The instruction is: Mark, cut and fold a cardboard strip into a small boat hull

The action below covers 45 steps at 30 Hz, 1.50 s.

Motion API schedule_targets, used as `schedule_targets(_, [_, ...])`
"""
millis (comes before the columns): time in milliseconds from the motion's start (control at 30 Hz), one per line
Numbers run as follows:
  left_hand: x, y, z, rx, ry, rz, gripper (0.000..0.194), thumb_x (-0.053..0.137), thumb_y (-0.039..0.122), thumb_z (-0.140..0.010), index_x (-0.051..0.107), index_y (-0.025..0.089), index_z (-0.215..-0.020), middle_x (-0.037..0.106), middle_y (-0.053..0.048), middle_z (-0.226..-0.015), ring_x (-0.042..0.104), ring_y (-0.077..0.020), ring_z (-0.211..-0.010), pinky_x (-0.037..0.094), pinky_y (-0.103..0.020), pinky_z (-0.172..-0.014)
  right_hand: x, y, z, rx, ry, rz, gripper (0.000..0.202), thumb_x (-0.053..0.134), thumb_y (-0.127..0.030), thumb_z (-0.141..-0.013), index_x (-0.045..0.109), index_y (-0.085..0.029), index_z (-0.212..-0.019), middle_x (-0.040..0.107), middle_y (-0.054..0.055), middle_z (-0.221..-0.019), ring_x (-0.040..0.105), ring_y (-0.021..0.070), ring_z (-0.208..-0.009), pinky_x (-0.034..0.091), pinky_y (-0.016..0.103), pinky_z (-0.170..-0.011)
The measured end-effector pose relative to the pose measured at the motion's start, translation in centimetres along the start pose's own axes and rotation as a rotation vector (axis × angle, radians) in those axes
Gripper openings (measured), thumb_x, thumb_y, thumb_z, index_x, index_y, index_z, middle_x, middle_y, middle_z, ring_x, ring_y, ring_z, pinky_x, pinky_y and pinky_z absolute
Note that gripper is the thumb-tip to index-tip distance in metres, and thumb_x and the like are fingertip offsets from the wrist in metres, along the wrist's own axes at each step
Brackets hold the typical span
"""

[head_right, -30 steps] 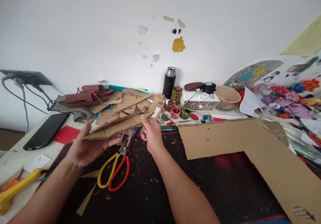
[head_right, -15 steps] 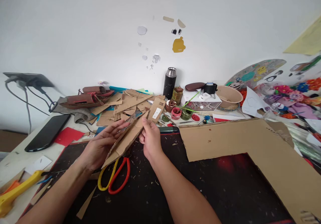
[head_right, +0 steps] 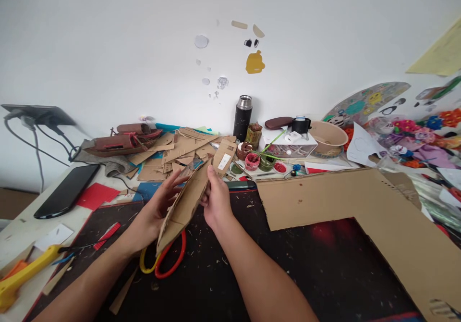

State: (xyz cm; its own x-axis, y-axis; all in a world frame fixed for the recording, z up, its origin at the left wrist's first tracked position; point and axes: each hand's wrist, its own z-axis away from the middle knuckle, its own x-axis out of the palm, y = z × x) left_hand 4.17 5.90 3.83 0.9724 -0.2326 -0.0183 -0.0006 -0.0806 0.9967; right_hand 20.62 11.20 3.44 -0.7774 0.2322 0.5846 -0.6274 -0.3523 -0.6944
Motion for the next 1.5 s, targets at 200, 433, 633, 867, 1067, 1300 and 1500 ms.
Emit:
schedule_targets(200, [0.9,0.0,0.1,0.127,0.212,0.089,0.095,0.097,0.031,-0.075,0.053,0.036,-0.159,0.056,-0.010,-0.164,0.046,-0.0365,-0.156,0.032,-0.051,-0.132,0.1,0.8,0.1,-0.011,-0.089,0.026,0.067,0.089,-0.074,-0.068,0.046,-0.023,-0.070,0.042,-0.010,-0.051,0.041,0.0071,-0.039,0.022,0.020,-0.035])
schedule_targets(433, [-0.8,0.4,-2.0,0.126,0.580,0.528,0.049,0.083,0.061,-0.085,0.077,0.022,-0.114,0.081,-0.011,-0.121,0.073,-0.0313,-0.120,0.059,-0.045,-0.104,0.6,3.1,1.7,0.096,-0.472,0.285,0.063,0.091,-0.072,-0.068,0.055,-0.022,-0.084,0.051,-0.010,-0.052,0.053,0.0101,-0.039,0.026,0.018,-0.034])
schedule_targets(633, [-3.3,0.8,-2.2,0.170,0.771,0.609,0.032,0.079,0.053,-0.090,0.073,0.022,-0.094,0.077,-0.001,-0.082,0.076,-0.0238,-0.082,0.064,-0.041,-0.087,0.2,3.2,1.7,-0.030,-0.530,0.457,0.057,0.078,-0.075,-0.082,0.061,-0.023,-0.098,0.052,-0.010,-0.053,0.042,0.0096,-0.036,0.027,0.021,-0.037])
schedule_targets(867, [-2.4,0.7,-2.1,0.204,0.781,0.478,0.037,0.078,0.055,-0.089,0.075,0.019,-0.093,0.079,-0.004,-0.088,0.077,-0.0245,-0.087,0.063,-0.040,-0.088,-0.3,2.1,1.9,-0.412,-0.423,0.694,0.029,0.071,-0.051,-0.097,0.078,-0.023,-0.091,0.063,-0.001,-0.068,0.051,0.0146,-0.058,0.038,0.025,-0.055])
schedule_targets(1067, [-1.1,0.9,-2.0,0.193,0.717,0.419,0.026,0.077,0.044,-0.089,0.078,0.019,-0.094,0.081,-0.008,-0.097,0.076,-0.0282,-0.103,0.061,-0.044,-0.099,-0.7,2.7,1.8,-0.515,-0.438,0.947,0.024,0.066,-0.042,-0.102,0.084,-0.029,-0.113,0.080,0.004,-0.088,0.072,0.0228,-0.075,0.050,0.030,-0.068])
schedule_targets(1300, [-0.5,0.7,-1.8,0.110,0.657,0.435,0.035,0.082,0.023,-0.073,0.076,0.023,-0.107,0.082,-0.006,-0.105,0.076,-0.0285,-0.105,0.059,-0.042,-0.096,-0.8,2.8,1.6,-0.574,-0.359,1.212,0.031,0.070,-0.036,-0.100,0.079,-0.029,-0.129,0.084,0.007,-0.091,0.076,0.0274,-0.080,0.052,0.034,-0.075])
schedule_targets(1500, [-0.5,0.4,-1.7,0.084,0.642,0.398,0.039,0.081,0.020,-0.072,0.078,0.022,-0.110,0.082,-0.007,-0.108,0.074,-0.0306,-0.112,0.058,-0.040,-0.096,-0.7,2.7,1.9,-0.607,-0.318,1.297,0.029,0.071,-0.037,-0.100,0.080,-0.029,-0.126,0.080,0.006,-0.081,0.073,0.0272,-0.073,0.047,0.032,-0.069])
